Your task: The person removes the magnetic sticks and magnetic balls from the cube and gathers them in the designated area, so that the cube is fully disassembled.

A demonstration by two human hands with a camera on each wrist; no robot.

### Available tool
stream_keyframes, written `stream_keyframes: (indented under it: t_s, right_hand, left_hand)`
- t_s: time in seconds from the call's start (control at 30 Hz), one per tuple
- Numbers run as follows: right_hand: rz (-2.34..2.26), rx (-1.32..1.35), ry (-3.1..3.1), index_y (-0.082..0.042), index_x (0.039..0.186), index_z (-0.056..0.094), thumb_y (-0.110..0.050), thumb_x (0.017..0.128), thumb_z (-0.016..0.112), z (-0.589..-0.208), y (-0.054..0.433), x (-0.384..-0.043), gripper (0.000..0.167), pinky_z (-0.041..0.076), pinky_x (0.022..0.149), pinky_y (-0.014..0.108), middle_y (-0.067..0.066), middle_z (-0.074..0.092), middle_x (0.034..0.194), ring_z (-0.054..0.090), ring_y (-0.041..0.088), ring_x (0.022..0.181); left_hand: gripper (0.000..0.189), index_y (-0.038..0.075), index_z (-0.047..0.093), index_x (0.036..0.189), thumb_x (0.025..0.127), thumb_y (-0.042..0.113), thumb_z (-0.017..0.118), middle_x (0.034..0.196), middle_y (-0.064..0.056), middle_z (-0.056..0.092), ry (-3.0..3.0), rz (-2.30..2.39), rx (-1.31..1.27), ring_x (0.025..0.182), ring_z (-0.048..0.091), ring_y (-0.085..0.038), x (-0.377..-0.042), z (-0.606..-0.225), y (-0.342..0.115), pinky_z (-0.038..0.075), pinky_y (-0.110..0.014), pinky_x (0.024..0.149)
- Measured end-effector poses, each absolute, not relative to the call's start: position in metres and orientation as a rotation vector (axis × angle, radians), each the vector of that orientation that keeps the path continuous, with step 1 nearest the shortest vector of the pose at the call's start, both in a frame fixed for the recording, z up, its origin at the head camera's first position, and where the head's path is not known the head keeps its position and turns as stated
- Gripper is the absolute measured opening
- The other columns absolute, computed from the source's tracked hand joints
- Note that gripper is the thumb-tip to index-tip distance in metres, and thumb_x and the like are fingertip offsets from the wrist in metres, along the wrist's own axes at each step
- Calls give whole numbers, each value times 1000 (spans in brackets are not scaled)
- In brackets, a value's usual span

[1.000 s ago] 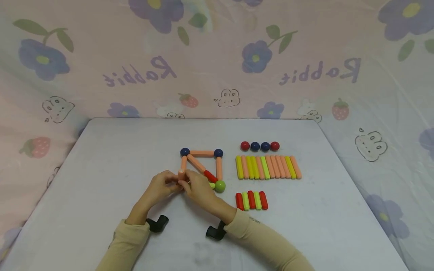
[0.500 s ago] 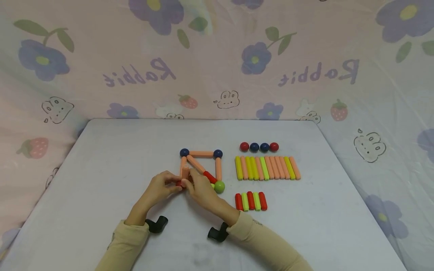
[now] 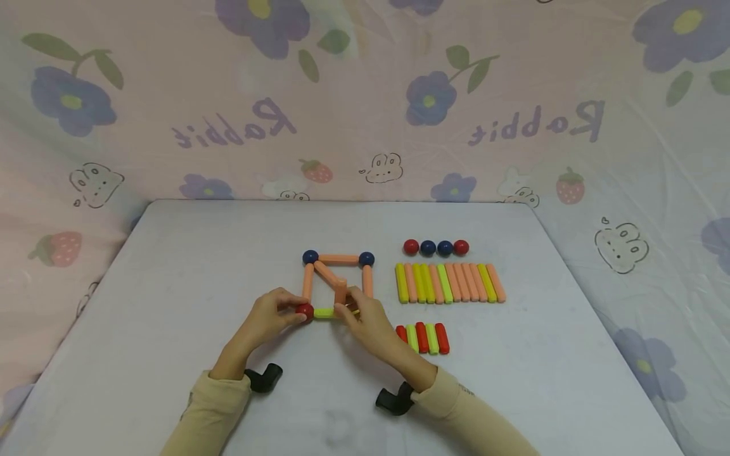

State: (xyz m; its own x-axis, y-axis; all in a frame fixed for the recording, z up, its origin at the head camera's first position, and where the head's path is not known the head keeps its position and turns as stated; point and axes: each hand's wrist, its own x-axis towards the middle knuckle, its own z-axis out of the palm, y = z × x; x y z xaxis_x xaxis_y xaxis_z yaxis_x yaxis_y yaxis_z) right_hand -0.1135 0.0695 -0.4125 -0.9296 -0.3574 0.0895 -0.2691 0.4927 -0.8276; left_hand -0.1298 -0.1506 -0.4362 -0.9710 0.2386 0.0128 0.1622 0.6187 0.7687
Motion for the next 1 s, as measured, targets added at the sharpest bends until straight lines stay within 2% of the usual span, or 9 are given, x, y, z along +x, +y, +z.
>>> stream_keyframes:
  t_s: [0.3, 0.57, 0.9, 1.0]
  right_hand:
    - [-1506, -387, 2648, -3, 115, 58, -20, 96, 58, -418, 111, -114, 25, 53, 76, 15, 13, 70, 102, 68, 23, 94]
    - [-1562, -285, 2707, 3, 115, 57, -18, 97, 58, -408, 160, -124, 28, 51, 68, 12, 20, 68, 98, 66, 24, 80]
    - [-1371, -49, 2956, 4, 119, 59, -19, 97, 58, -399, 221, -140, 32, 47, 66, 10, 24, 64, 106, 63, 31, 88]
    - [-1309, 25, 3008, 5, 120, 60, -19, 97, 57, -399, 237, -143, 34, 46, 63, 11, 25, 64, 107, 63, 27, 86]
  left_hand:
    - [27, 1, 72, 107, 81, 6, 74, 99, -15, 68, 2724, 1296, 324, 101, 63, -33, -129, -435, -151, 52, -49, 95]
    - [27, 1, 72, 108, 81, 6, 75, 99, -14, 68, 2738, 1276, 338, 100, 63, -32, -129, -437, -150, 52, -49, 93]
    - [27, 1, 72, 107, 81, 5, 75, 98, -14, 68, 2754, 1269, 351, 99, 63, -31, -129, -435, -151, 53, -49, 92]
    - [27, 1, 72, 107, 81, 5, 75, 98, -14, 67, 2748, 1272, 342, 99, 63, -31, -129, -436, -151, 53, -49, 93]
